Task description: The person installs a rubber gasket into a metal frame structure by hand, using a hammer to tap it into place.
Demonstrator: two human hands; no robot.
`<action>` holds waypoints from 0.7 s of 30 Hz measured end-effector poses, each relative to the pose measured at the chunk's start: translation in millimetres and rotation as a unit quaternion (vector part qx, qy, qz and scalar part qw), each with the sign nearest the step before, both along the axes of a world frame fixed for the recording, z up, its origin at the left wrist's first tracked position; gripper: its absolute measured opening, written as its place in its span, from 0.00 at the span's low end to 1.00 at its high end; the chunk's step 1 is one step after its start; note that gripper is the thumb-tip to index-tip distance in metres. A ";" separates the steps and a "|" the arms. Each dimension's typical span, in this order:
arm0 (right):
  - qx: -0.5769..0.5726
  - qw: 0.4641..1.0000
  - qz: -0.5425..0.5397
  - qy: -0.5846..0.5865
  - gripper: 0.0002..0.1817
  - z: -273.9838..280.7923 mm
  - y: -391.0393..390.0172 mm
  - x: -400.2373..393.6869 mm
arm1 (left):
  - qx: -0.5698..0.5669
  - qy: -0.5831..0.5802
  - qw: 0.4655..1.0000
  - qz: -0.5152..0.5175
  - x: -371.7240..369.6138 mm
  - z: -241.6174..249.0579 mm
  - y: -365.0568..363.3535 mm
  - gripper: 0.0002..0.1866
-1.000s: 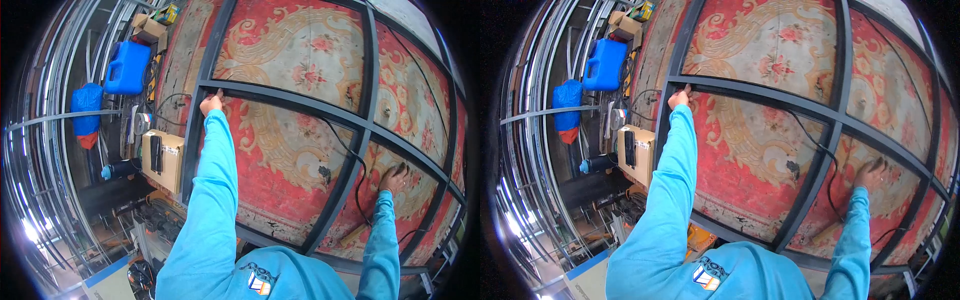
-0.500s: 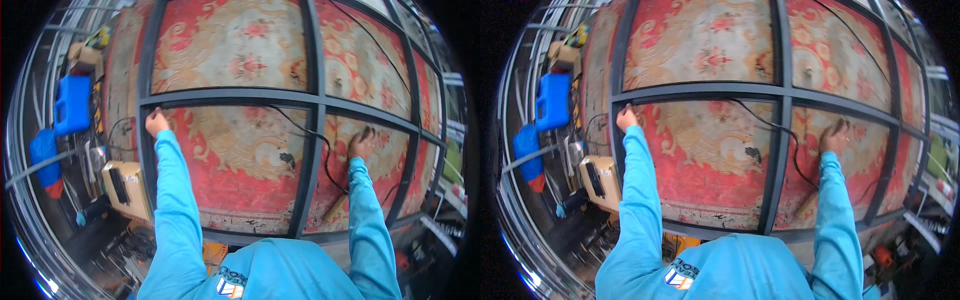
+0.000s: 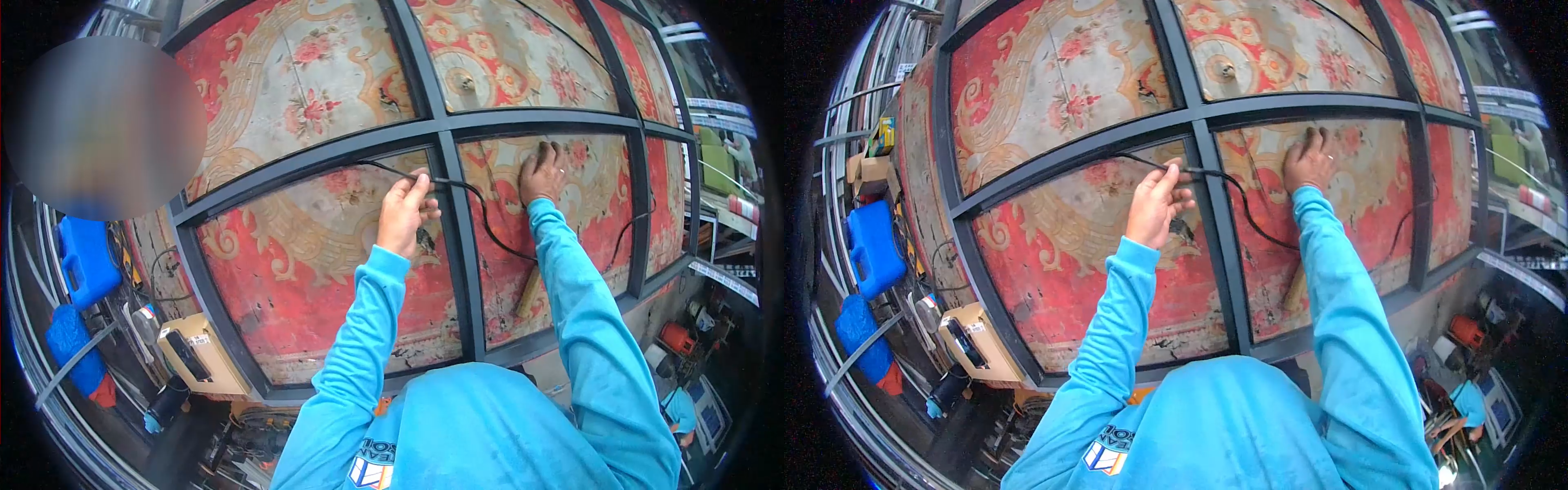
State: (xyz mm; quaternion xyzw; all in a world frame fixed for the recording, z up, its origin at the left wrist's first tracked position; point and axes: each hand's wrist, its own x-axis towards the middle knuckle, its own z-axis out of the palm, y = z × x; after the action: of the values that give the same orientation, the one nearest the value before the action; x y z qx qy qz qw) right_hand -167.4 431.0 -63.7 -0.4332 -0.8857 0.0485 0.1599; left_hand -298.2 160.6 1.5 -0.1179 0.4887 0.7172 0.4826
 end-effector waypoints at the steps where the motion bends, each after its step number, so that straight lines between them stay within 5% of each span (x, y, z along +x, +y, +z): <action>1: 0.005 1.000 0.001 -0.002 0.26 -1.2 0.9 -0.1 | 0.001 -0.001 1.000 -0.003 6.4 3.4 6.7 0.18; 6: 0.016 1.000 0.000 -0.014 0.27 1.9 -1.2 1.2 | 0.162 -0.053 0.981 0.091 62.4 45.0 28.7 0.16; 11: 0.021 0.999 0.023 -0.007 0.27 0.5 -1.2 -1.2 | 0.259 0.038 0.963 -0.056 179.0 62.5 41.3 0.21; 14: 0.022 0.999 0.030 -0.026 0.28 10.1 -3.2 1.5 | 0.236 -0.046 0.968 -0.073 234.7 91.7 32.2 0.24; 17: -0.020 0.998 0.015 -0.055 0.30 15.6 -4.1 9.1 | 0.226 0.043 0.969 -0.094 266.0 102.0 28.1 0.22; 21: -0.051 0.988 0.131 -0.058 0.34 24.1 11.5 28.9 | 0.222 0.053 0.973 -0.035 296.5 125.9 39.2 0.16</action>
State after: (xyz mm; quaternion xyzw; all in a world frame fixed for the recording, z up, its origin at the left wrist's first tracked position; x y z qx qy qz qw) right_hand -138.5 442.5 -39.6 -0.3228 -0.9390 0.0888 0.0786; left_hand -1.7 199.8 127.4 0.0480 0.3459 0.7956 0.4950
